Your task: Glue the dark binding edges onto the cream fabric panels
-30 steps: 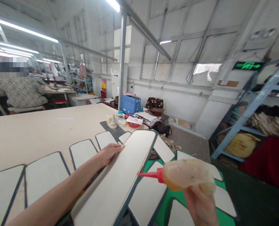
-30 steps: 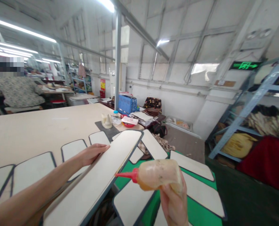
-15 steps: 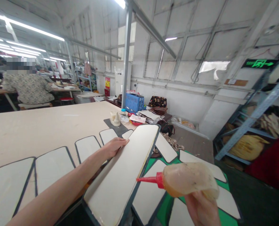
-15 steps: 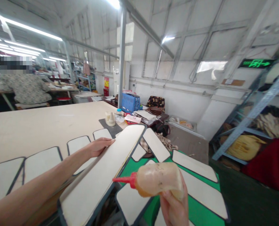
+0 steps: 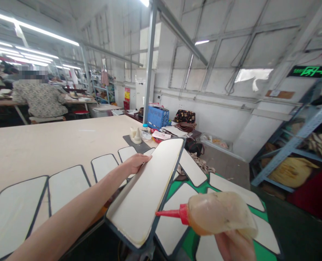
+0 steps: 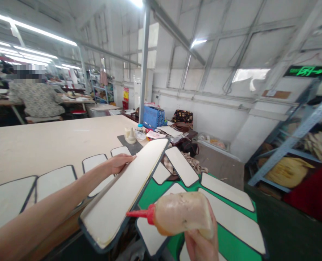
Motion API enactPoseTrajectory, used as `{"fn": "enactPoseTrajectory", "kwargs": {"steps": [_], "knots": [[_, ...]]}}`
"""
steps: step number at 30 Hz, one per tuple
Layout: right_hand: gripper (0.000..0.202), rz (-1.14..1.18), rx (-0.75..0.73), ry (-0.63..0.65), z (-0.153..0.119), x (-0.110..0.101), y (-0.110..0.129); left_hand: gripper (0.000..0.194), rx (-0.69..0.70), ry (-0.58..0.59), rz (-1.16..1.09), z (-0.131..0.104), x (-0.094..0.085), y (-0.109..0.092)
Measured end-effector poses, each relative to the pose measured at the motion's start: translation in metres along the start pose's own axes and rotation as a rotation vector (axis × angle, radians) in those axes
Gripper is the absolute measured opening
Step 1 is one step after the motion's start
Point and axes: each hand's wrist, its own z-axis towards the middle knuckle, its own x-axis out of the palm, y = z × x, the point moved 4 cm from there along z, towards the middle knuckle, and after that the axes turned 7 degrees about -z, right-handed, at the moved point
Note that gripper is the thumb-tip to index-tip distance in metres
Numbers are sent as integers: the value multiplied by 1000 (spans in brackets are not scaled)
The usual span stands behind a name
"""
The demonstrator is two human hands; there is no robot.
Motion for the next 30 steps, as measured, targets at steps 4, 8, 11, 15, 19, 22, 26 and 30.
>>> {"fn": "enactPoseTrajectory", "kwargs": {"steps": [4,8,11,15,19,22,26,30], "knots": [[69,-5,56,-9,-3,-4,-2,23,13,-7,-9,4,-1,-2],[73,-25,75,-18,-6,-4,-3,23,21,-25,-10,8,-4,-5],[72,-19,58,-1,-5,-4,-3,24,32,-40,-6,11,-6,-6],[72,14,68,8,-7,-6,-4,25,41,-57,-2,13,-6,-8],[78,57,127,34,-14,-2,-9,25,53,-91,-2,16,-8,-12],[60,57,113,-9,-12,11,-2,27,82,-115,3,15,-7,-14],[50,90,-107,-137,19,45,36,34,149,-96,35,7,7,-9],[47,95,-266,-111,58,71,60,40,175,-1,88,-5,30,5]]}}
